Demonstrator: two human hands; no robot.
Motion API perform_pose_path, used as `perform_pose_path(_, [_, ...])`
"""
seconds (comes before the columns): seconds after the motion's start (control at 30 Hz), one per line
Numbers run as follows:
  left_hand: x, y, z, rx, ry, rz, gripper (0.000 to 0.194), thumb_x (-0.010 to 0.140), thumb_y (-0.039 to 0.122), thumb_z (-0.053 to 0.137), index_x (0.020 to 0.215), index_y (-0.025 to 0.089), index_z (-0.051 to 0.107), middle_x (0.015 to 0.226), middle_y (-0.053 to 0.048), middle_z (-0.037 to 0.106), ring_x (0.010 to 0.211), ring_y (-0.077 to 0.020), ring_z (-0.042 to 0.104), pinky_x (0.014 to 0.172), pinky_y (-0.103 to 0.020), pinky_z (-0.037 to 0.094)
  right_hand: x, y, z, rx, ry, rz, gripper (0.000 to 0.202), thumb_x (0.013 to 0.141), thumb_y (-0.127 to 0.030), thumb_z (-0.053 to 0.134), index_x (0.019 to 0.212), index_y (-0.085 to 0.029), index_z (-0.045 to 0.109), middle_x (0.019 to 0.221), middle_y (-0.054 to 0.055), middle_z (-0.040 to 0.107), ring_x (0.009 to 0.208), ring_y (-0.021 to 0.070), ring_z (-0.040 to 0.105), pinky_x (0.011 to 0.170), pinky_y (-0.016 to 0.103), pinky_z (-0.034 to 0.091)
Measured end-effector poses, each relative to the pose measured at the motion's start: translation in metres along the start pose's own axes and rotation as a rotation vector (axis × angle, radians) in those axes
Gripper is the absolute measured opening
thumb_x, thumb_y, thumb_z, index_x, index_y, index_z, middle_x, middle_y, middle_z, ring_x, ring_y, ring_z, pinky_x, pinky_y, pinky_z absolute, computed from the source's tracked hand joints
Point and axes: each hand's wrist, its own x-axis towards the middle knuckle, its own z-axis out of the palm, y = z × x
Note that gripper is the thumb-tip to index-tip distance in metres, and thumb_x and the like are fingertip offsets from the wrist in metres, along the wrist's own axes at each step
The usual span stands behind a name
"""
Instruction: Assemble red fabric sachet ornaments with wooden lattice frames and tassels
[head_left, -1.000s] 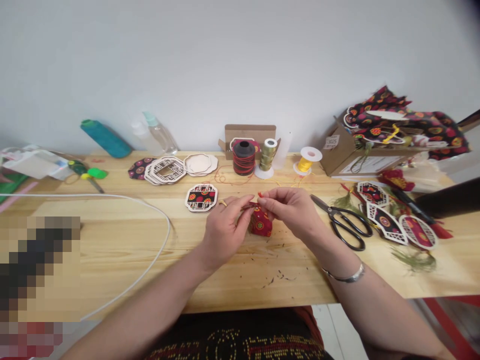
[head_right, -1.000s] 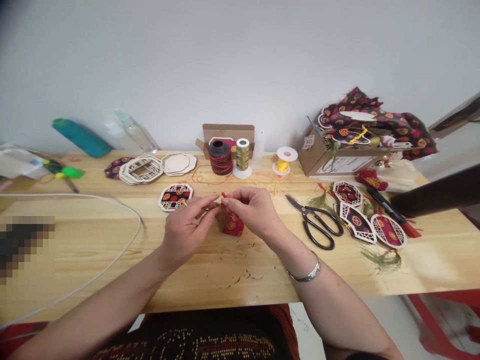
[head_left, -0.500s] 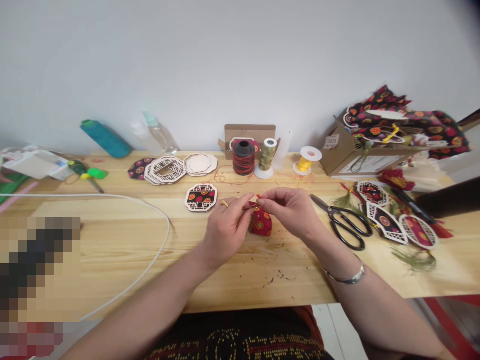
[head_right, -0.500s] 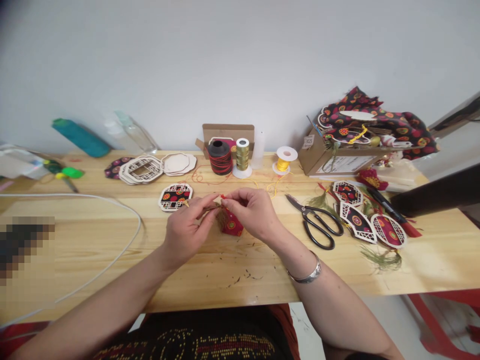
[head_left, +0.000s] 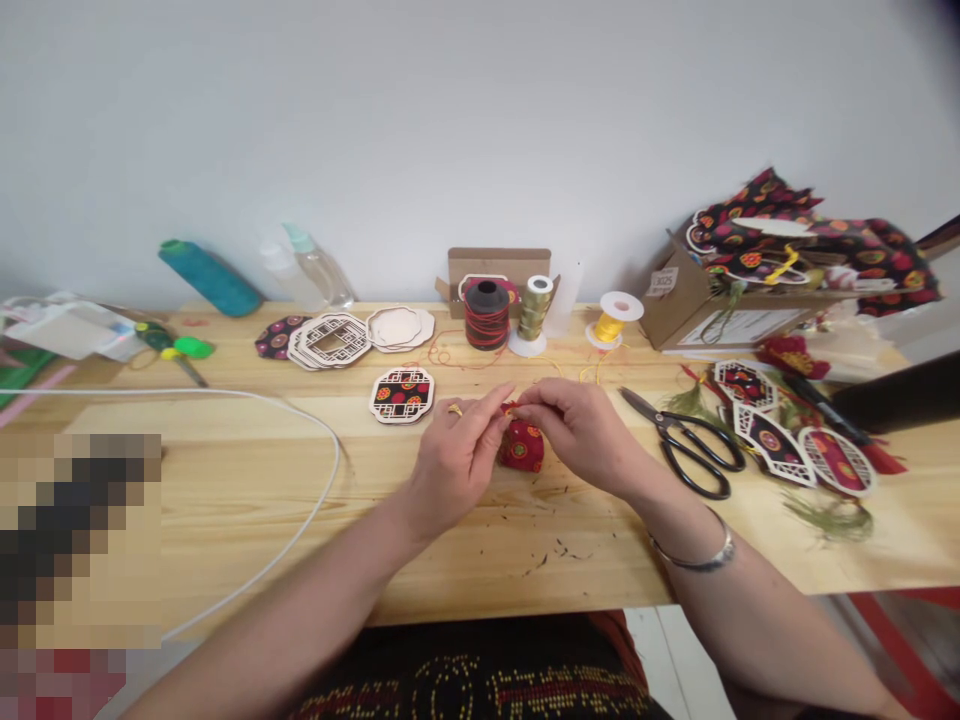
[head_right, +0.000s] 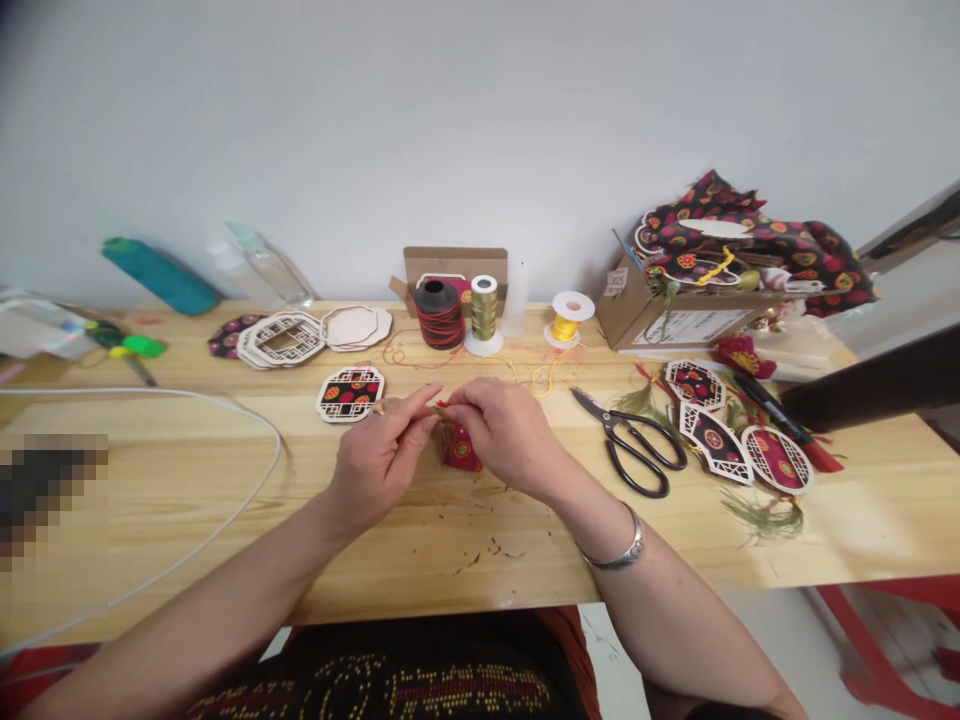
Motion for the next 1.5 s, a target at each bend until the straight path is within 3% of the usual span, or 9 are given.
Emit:
perform_pose_path(0.33, [0.001, 0.001, 0.000, 0.019, -0.005, 0.056, 0.019, 0.092, 0.016, 0.049, 0.105, 0.017, 0.062, 0.091, -0.006, 0.075, 0.072, -0.0154, 0.066, 0.075, -0.033, 0.046, -0.004, -0.002, -0.001, -0.258, -0.102, -0.086, 0.022, 0.091, -0.020, 0.046, 0.080, -0.016, 0.065, 0.074, 0.004, 0.059, 0.067, 0.0135, 0.051, 0.062, 0.027, 0.035])
perform_pose_path(0.67, [0.002, -0.001, 0.000, 0.064, 0.028, 0.014, 0.010, 0.090, 0.016, 0.052, 0.091, 0.017, 0.061, 0.079, -0.002, 0.072, 0.064, -0.0138, 0.062, 0.071, -0.030, 0.046, -0.002, -0.001, -0.001, -0.192, -0.097, -0.142, 0.022, 0.092, -0.017, 0.048, 0.087, -0.014, 0.068, 0.079, 0.005, 0.063, 0.072, 0.0140, 0.056, 0.066, 0.027, 0.041])
perform_pose_path(0.87, [0.003, 0.002, -0.003, -0.008, 0.030, -0.226, 0.013, 0.091, 0.022, 0.051, 0.087, 0.017, 0.062, 0.075, -0.002, 0.069, 0.066, -0.0142, 0.060, 0.066, -0.027, 0.045, -0.002, 0.001, -0.001, -0.092, -0.054, -0.183, 0.015, 0.085, -0.012, 0.059, 0.097, -0.015, 0.067, 0.091, 0.007, 0.065, 0.081, 0.0150, 0.060, 0.074, 0.028, 0.047])
perform_pose_path(1.1, [0.008, 0.001, -0.004, -0.347, -0.032, -0.546, 0.019, 0.089, 0.032, 0.053, 0.082, 0.018, 0.063, 0.074, 0.000, 0.066, 0.068, -0.0128, 0.058, 0.065, -0.022, 0.046, -0.002, 0.010, 0.009, -0.162, 0.111, -0.371, 0.013, 0.089, -0.015, 0.055, 0.096, -0.016, 0.066, 0.093, 0.008, 0.067, 0.085, 0.0176, 0.060, 0.076, 0.032, 0.049])
perform_pose_path(1.23, [0.009, 0.001, -0.004, -0.418, -0.032, -0.605, 0.020, 0.086, 0.033, 0.056, 0.080, 0.017, 0.066, 0.074, 0.000, 0.068, 0.070, -0.0136, 0.060, 0.065, -0.023, 0.046, -0.001, 0.011, 0.012, -0.260, 0.166, -0.438, 0.014, 0.091, -0.018, 0.052, 0.094, -0.015, 0.065, 0.089, 0.009, 0.068, 0.084, 0.0191, 0.058, 0.076, 0.034, 0.049])
perform_pose_path(1.5, [0.011, 0.004, -0.008, -0.424, -0.047, -0.643, 0.021, 0.084, 0.033, 0.059, 0.077, 0.017, 0.071, 0.071, -0.001, 0.071, 0.067, -0.0135, 0.061, 0.063, -0.022, 0.047, -0.002, 0.009, 0.011, -0.335, 0.157, -0.452, 0.018, 0.093, -0.024, 0.051, 0.091, -0.014, 0.066, 0.083, 0.008, 0.066, 0.079, 0.0192, 0.055, 0.072, 0.034, 0.046])
